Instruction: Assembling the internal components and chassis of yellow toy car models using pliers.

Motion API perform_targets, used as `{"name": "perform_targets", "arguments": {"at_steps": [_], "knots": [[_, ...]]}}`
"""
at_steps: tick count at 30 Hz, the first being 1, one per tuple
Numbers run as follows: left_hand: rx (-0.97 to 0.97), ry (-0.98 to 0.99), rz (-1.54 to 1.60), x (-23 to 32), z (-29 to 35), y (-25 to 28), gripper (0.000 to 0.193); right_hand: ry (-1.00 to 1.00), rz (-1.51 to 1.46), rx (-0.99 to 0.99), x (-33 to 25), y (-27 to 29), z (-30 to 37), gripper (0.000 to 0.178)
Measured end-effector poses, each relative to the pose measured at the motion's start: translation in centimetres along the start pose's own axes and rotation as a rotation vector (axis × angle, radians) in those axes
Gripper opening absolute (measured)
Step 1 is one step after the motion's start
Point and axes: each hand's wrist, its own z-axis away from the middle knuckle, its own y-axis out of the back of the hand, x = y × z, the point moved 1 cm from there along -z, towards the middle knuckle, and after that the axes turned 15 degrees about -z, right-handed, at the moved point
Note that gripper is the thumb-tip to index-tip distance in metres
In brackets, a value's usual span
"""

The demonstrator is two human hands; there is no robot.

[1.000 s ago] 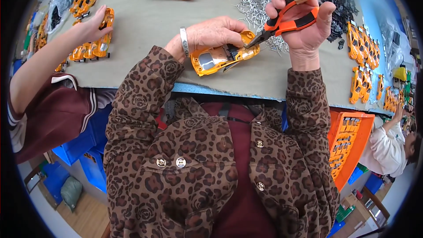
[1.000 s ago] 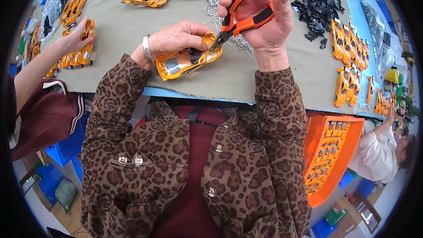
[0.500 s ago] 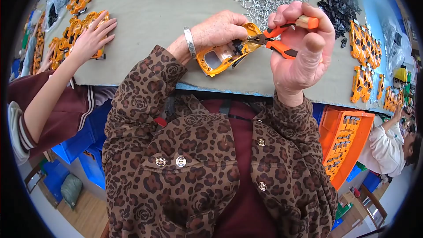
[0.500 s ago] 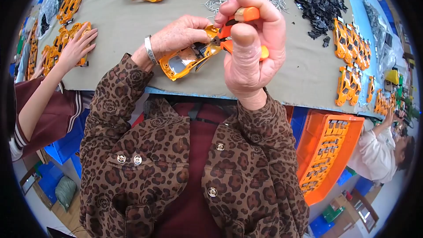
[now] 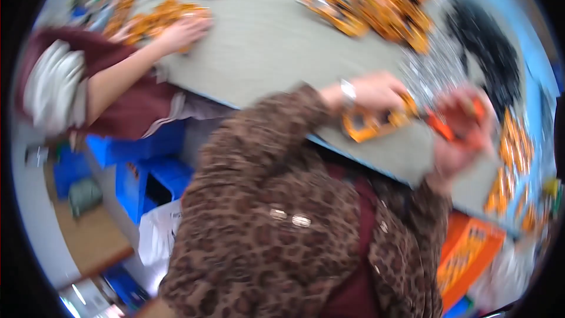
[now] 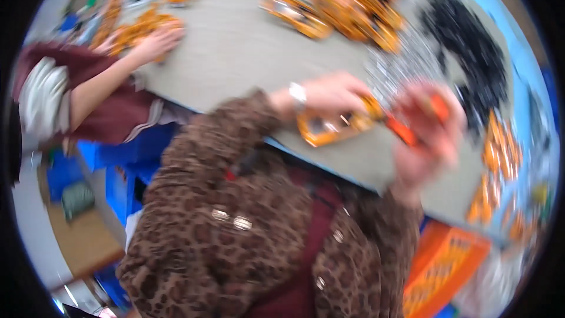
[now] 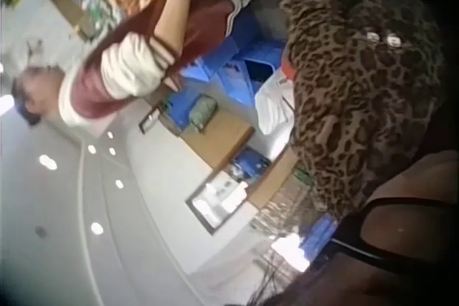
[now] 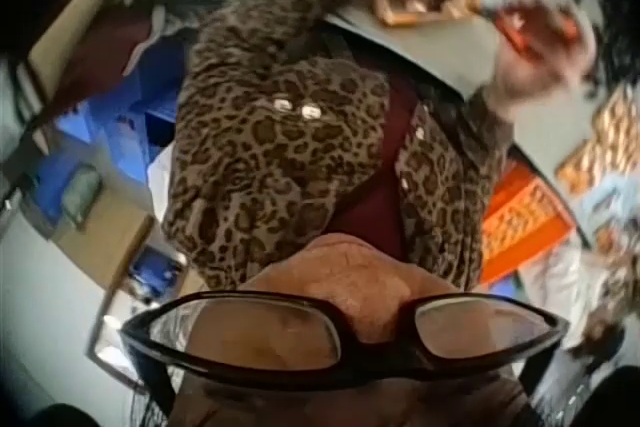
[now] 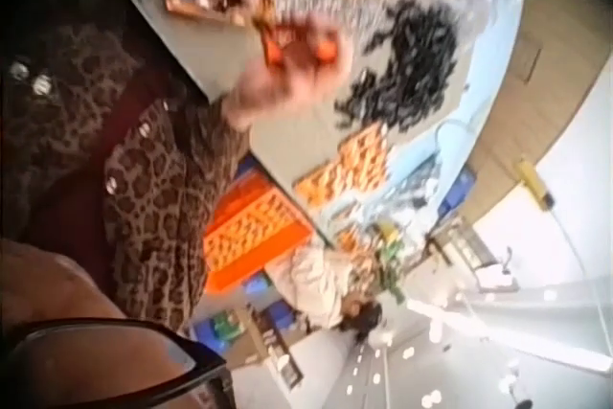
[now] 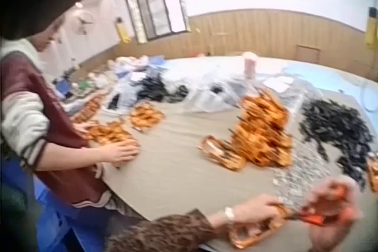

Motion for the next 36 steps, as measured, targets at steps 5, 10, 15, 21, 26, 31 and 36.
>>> {"name": "perform_targets", "arguments": {"at_steps": [5,10,15,21,26,31,36], "knots": [[0.147,-0.19,-0.389,0.0,0.3,-1.2,0.027,0.084,0.595,-0.119,-5.8,1.2,1.7,0.081],[0.227,-0.071,-0.641,2.1,2.2,-1.4,0.026,0.002,1.524,-0.444,-6.3,7.1,4.8,0.072],[0.304,-0.055,-0.714,2.6,3.0,-1.4,0.041,-0.006,1.82,-0.482,-4.7,6.9,6.2,0.063],[0.46,-0.019,-0.951,3.3,5.5,-1.7,0.056,0.035,1.774,-0.447,-4.3,7.0,5.6,0.055],[0.603,-0.03,-0.998,0.6,3.6,-2.5,0.054,0.072,1.611,-0.279,-3.7,10.8,5.5,0.041],[0.735,0.021,-0.863,-2.2,4.7,0.1,0.05,0.088,1.582,-0.175,-3.1,12.5,5.0,0.029],[1.036,0.325,-0.974,-7.3,11.2,8.0,0.027,0.078,1.565,-0.132,-3.5,12.0,5.4,0.026]]}}
